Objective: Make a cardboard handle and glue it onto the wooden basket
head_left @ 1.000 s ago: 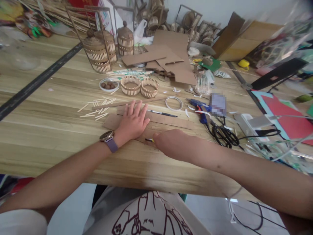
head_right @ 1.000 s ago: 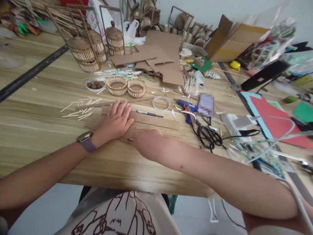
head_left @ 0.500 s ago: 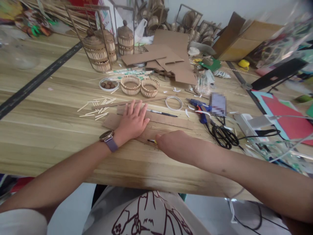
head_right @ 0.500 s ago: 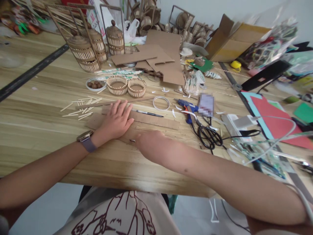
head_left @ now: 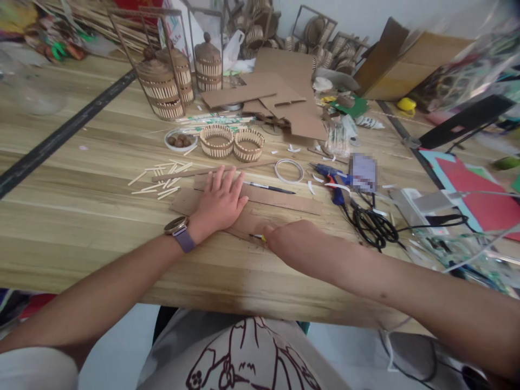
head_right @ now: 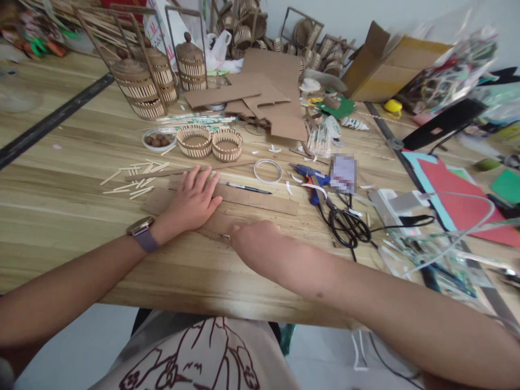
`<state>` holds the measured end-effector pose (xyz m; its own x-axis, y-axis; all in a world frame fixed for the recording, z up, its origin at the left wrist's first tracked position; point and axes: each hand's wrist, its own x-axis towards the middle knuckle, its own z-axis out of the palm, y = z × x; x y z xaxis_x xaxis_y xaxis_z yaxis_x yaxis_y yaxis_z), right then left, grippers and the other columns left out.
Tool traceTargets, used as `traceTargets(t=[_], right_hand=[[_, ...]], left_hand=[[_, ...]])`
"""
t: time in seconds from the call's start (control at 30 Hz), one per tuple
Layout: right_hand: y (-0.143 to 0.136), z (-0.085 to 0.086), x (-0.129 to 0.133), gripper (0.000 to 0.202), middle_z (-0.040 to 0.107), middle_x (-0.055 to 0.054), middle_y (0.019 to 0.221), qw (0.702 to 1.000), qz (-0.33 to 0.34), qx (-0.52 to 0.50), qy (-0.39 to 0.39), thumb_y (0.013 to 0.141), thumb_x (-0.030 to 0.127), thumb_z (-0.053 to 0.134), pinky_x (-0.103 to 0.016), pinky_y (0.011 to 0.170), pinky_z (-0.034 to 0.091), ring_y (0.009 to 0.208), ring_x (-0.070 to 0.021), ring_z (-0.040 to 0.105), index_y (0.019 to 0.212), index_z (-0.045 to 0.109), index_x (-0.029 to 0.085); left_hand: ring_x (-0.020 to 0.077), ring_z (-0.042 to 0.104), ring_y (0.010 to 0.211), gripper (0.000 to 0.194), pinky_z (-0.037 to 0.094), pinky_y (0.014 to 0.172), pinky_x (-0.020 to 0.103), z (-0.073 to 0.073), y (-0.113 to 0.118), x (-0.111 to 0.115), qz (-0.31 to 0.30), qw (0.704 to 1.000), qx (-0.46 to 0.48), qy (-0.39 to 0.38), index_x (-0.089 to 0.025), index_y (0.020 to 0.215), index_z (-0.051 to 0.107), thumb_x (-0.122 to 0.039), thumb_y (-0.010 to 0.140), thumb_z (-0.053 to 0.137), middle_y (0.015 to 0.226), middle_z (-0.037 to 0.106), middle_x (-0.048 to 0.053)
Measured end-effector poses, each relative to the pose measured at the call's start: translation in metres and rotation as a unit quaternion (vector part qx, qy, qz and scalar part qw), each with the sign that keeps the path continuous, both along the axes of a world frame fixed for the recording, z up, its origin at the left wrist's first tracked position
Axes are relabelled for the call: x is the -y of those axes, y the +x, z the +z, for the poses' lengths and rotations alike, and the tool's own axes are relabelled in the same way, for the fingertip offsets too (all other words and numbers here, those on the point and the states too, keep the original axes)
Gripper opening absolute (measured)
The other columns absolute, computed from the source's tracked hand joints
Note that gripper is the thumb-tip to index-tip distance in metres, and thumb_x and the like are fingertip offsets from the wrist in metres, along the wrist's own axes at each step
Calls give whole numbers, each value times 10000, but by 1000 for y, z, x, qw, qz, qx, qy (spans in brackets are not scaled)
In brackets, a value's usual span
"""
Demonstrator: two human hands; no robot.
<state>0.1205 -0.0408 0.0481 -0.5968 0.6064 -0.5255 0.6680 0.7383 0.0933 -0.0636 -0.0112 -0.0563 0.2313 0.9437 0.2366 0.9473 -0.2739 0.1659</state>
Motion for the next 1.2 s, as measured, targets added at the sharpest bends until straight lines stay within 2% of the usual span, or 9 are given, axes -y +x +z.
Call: traceTargets(t=[0.13,0.3,0.53,0.77,1.03,1.2], right_hand=[[7,-3,0,473,748,-117,767,999,25,42,5,823,-59,451,-271,487,397,723,-257,751,1213,637,131],[15,-6,1,464,745,-102,771,999,13,35,4,804,-61,457,-267,474,357,678,-234,735,1180,635,145],[34,-11,3,442,702,-69,669,998,54,33,22,781,-69,449,-275,453,287,609,-223,701,1129,633,131],[33,-5,6,407,697,-53,664,999,21,44,4,828,-43,486,-262,460,294,638,-209,722,1176,614,126],[55,-16,5,266,687,-28,641,999,31,2,17,865,-3,510,-267,440,213,609,-205,714,1044,624,156],[63,-19,8,295,668,-14,623,999,42,-13,28,842,-26,501,-277,442,180,563,-192,686,1040,615,159]], left_hand=[[434,218,1501,618,172,1192,644,-2,0,0,-4,1000,1,6,-87,1538,353,-399,1005,384,1596,350,220],[431,208,1505,617,168,1192,649,-3,-1,-1,-5,1000,4,5,-83,1536,356,-392,1003,388,1599,341,225],[434,204,1503,620,164,1197,635,-2,-1,-1,-2,1000,-3,-1,-80,1539,349,-397,1007,381,1602,333,222],[437,187,1507,623,153,1201,636,4,0,0,0,1000,-13,-22,-66,1538,338,-388,1007,381,1609,312,232],[433,176,1511,628,151,1205,630,7,0,0,4,999,-23,-42,-62,1547,321,-391,1015,365,1621,289,225],[437,187,1506,627,156,1207,618,7,0,1,4,999,-31,-38,-56,1546,323,-388,1016,363,1618,294,227]])
